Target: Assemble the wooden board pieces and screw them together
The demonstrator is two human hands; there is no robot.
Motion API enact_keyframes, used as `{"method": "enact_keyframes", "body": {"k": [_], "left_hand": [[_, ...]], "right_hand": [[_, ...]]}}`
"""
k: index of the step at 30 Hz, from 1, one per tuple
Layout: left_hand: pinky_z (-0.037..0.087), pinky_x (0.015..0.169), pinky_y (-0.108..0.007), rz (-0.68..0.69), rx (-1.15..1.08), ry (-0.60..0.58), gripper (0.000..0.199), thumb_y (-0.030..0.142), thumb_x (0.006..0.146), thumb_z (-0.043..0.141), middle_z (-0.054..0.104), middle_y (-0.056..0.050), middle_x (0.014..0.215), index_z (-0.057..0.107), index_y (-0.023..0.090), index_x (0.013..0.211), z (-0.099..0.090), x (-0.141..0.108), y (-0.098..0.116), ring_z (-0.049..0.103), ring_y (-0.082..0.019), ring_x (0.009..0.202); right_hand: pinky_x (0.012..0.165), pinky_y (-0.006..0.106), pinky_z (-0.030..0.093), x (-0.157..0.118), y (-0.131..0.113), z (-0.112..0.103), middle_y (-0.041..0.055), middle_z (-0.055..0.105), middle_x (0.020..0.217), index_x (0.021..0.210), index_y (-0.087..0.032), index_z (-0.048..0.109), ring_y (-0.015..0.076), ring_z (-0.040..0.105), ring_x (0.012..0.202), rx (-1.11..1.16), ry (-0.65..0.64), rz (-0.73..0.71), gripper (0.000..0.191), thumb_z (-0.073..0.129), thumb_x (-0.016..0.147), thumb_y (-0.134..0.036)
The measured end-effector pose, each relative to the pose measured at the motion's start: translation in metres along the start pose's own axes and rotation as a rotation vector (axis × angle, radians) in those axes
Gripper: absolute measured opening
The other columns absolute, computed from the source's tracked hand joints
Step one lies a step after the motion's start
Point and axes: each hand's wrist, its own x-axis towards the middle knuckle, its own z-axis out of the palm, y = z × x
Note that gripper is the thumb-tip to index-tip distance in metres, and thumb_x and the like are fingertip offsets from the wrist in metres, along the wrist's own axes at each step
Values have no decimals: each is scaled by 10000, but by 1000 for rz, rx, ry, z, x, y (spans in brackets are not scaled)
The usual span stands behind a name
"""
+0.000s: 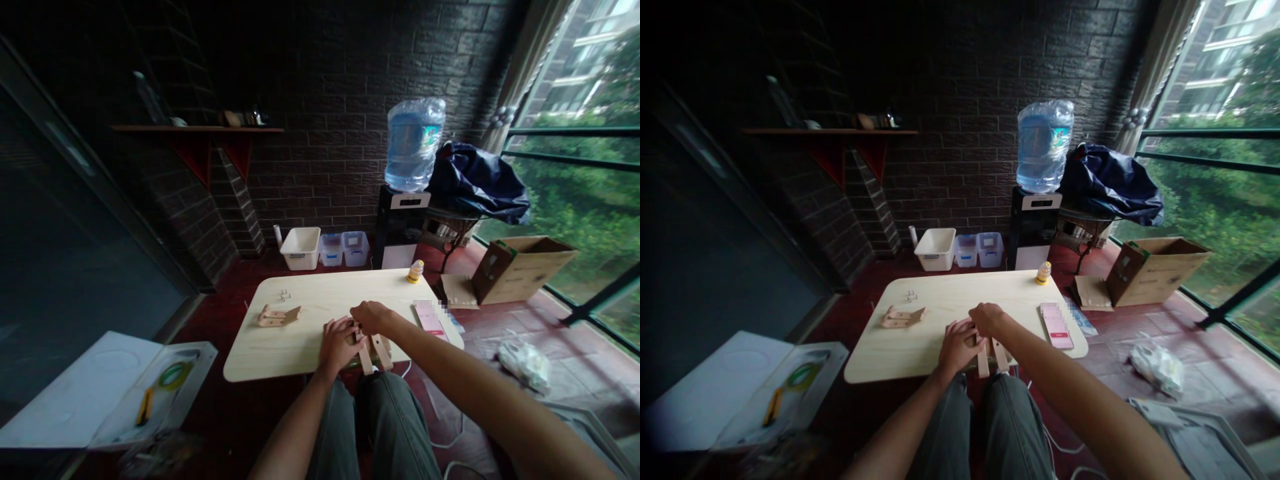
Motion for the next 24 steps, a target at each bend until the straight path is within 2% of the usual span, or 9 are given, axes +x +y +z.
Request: {"method": "enact_keyframes", "body": {"k": [3,6,11,15,20,24], "left_hand": [[323,1187,-494,1,6,2,156,378,822,756,724,-10,1262,769,325,968,1,0,0,561,-246,1302],[316,1192,-498,-13,16,-13,161,378,811,765,723,-7,1263,768,326,964,0,2,0,558,-250,1306],[311,1197,-506,-25,20,-37,213,367,804,769,713,-7,1288,765,336,1016,0,4,1,550,-258,1318],[316,1192,-504,-17,18,-26,231,363,800,771,706,4,1304,760,342,1030,0,3,2,549,-255,1322],[325,1182,-506,2,21,1,187,374,818,753,719,-1,1275,767,338,1002,0,1,2,562,-254,1301],[326,1185,-499,-7,22,2,174,384,828,745,726,-15,1256,767,322,989,1,0,2,566,-255,1294]], "right_hand": [[801,385,605,-1,0,-7,221,760,1082,1115,-105,739,317,740,1048,-9,3,1,270,598,886,-134],[792,390,605,-1,0,-3,223,762,1070,1097,-103,749,315,744,1032,-2,52,3,265,560,913,-132],[801,367,601,1,0,11,212,765,1055,1085,-107,747,304,750,1009,4,83,34,235,612,903,-173],[809,370,601,-3,0,9,222,754,1093,1123,-102,726,303,747,1020,19,63,59,262,639,898,-203],[790,368,604,-12,-1,-5,195,754,1103,1230,-126,666,297,745,1020,15,42,6,360,654,878,-204],[800,353,590,-10,3,-3,179,755,1097,1161,-137,690,271,745,1013,-14,88,-57,259,561,938,-165]]}}
